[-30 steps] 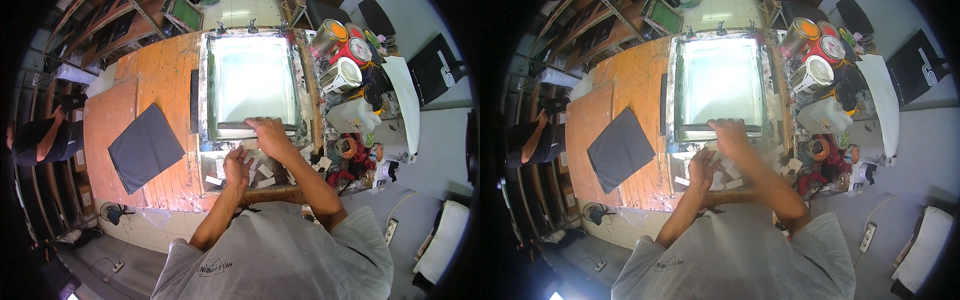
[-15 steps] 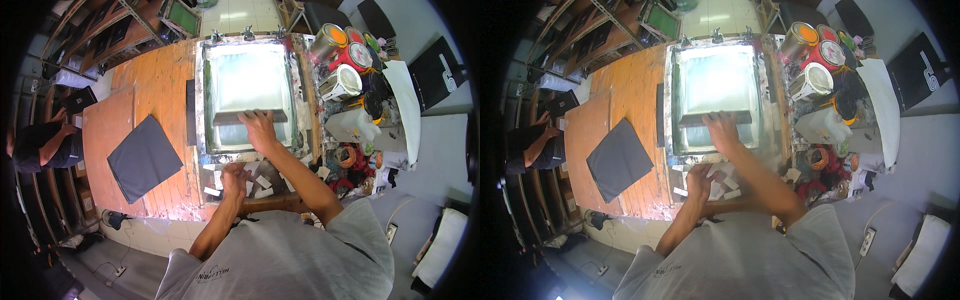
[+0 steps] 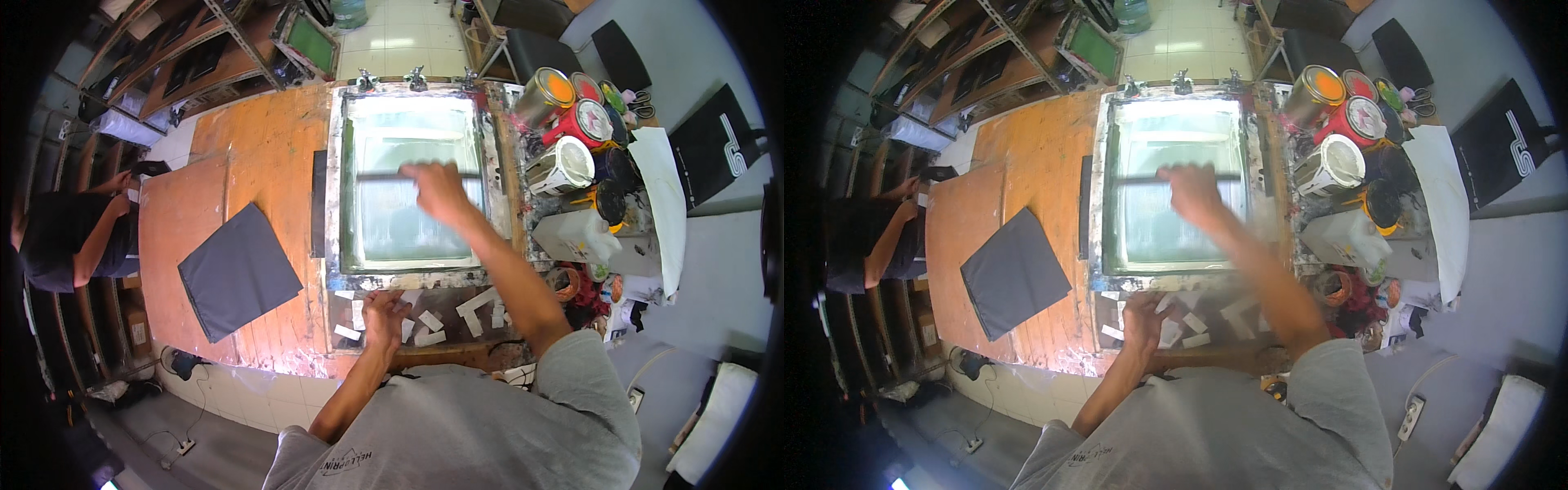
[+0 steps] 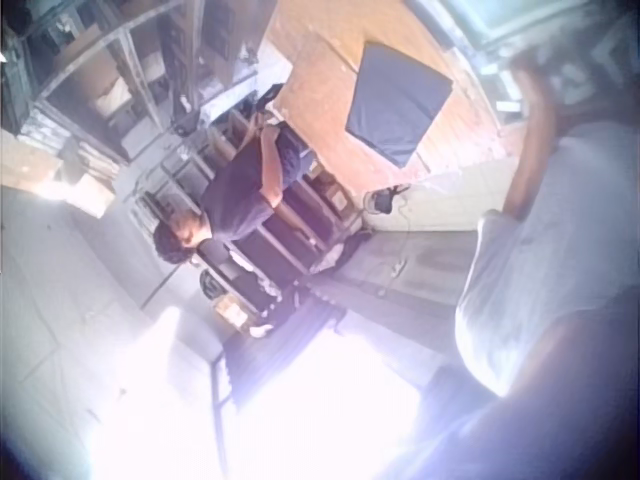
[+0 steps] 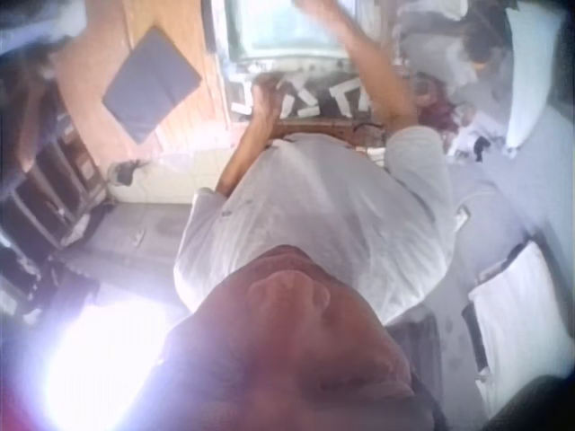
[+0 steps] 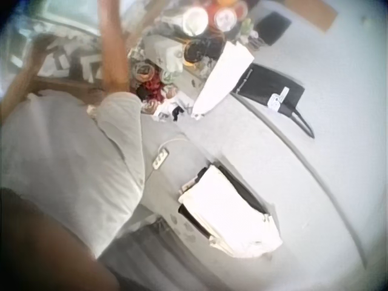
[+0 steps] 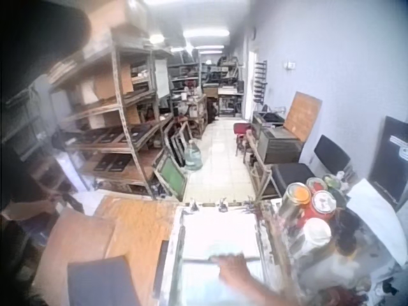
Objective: The person performs screen printing on black bags using a mesh screen and a squeegee, applying white ink to each bag before moving it aside to be stacked.
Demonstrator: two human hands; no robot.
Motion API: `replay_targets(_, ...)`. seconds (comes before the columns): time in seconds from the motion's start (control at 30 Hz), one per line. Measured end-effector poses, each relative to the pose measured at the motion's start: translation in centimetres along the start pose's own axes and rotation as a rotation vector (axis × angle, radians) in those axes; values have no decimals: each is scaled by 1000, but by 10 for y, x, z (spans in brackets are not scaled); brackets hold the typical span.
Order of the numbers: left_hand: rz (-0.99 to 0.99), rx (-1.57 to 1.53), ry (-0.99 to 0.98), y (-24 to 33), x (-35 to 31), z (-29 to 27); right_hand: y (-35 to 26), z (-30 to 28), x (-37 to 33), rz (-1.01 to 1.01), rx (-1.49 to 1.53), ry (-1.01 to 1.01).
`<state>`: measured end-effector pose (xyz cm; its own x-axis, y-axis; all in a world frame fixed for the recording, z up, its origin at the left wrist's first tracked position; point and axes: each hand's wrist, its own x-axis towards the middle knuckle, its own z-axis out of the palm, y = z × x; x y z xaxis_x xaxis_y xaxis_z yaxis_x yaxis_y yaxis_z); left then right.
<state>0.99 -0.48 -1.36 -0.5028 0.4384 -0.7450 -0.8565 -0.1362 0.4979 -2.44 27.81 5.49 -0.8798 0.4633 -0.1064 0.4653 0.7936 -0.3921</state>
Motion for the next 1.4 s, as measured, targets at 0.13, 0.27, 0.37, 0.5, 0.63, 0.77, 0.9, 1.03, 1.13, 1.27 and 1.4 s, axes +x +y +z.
replay_targets(0.13,-6,-93,-42,24,-22,20,-43,20,-116,-148,97,296)
replay_targets(0.27,53,-100,-177,51,-45,34,-76,-14,-152,-153,90,427)
replay_targets(0.37,180,-79,-328,83,-62,61,-67,-44,-131,-282,19,558)
replay_targets(0.5,505,73,-564,129,-40,91,-67,-119,-84,-394,7,759)
replay_targets(0.63,826,580,62,164,69,53,-72,-196,-37,-426,27,827)
replay_targets(0.77,727,1599,901,146,129,27,-109,-274,-9,-18,203,394)
replay_targets(0.9,856,1706,668,144,143,5,-71,-271,18,-314,230,507)
replay_targets(1.03,840,1314,373,179,156,-1,-93,-312,6,-118,217,440)
replay_targets(1.13,813,1324,563,242,160,-44,-100,-311,21,-6,194,373)
replay_targets(1.27,1242,1401,1060,317,142,-107,-113,-290,20,-49,103,555)
replay_targets(1.4,1336,1221,876,315,89,-168,-92,-274,34,-266,224,611)
